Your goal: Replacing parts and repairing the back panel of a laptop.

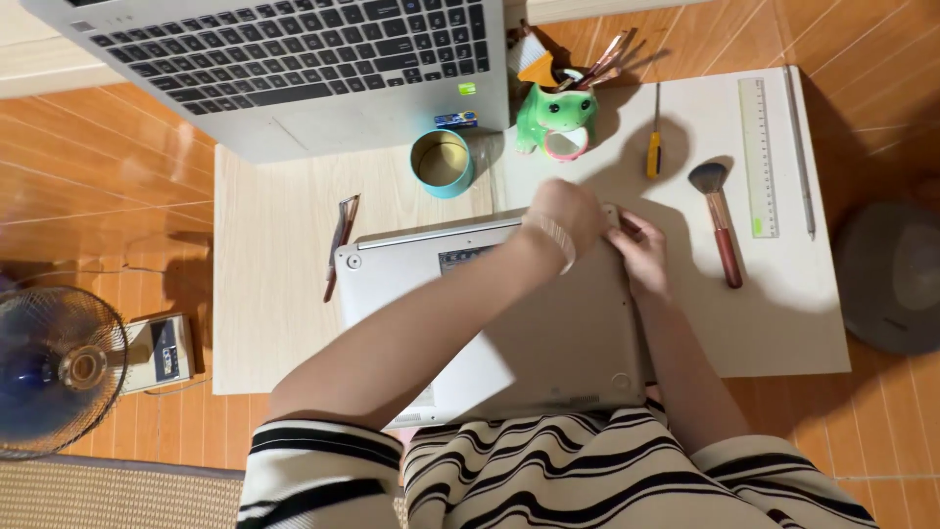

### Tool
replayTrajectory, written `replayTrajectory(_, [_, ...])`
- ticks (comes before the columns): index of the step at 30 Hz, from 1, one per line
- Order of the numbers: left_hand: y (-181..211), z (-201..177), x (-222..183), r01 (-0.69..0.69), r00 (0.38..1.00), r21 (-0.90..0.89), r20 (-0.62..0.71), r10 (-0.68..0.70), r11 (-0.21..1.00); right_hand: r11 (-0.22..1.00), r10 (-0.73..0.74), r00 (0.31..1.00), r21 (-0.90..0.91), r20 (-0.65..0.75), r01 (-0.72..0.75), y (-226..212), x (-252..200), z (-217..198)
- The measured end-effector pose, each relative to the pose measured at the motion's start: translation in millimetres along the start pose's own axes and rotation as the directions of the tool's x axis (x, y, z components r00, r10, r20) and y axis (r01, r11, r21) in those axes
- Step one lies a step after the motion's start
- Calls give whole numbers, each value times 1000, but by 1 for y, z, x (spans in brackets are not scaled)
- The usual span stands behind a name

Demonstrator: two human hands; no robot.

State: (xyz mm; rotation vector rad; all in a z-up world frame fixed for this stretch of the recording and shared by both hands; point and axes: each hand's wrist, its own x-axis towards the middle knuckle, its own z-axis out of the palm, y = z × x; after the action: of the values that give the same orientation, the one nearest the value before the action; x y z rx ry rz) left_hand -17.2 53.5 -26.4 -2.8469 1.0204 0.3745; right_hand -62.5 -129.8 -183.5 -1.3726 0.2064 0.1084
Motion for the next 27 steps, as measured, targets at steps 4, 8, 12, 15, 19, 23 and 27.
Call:
replayTrajectory(4, [-20,36,-101,-120,869,68,-475,138,990,996,-18,1000,85,1,17,-3,-8,9])
replayTrajectory(8, [-65,62,-220,316,652,-623,-406,-640,716,995,-73,997,66,-38,75,2,-8,10])
replayTrajectory(12, [-63,132,-306,454,413,-821,-151,-898,347,986,-166,985,-20,-50,165,-4,-10,13])
replayTrajectory(15, [-45,159,-333,383,398,-869,-151,-905,313,981,-193,981,33,-15,193,-3,-16,8])
replayTrajectory(19, [-36,165,-341,188,399,-974,-44,-916,128,951,-279,955,166,101,260,0,-24,10])
replayTrajectory(23, [-43,167,-342,79,393,-991,-67,-917,107,890,-454,860,162,235,426,5,-26,8])
replayTrajectory(27, [-53,167,-348,191,387,-976,-23,-922,105,650,-499,766,-410,406,640,-55,-52,49])
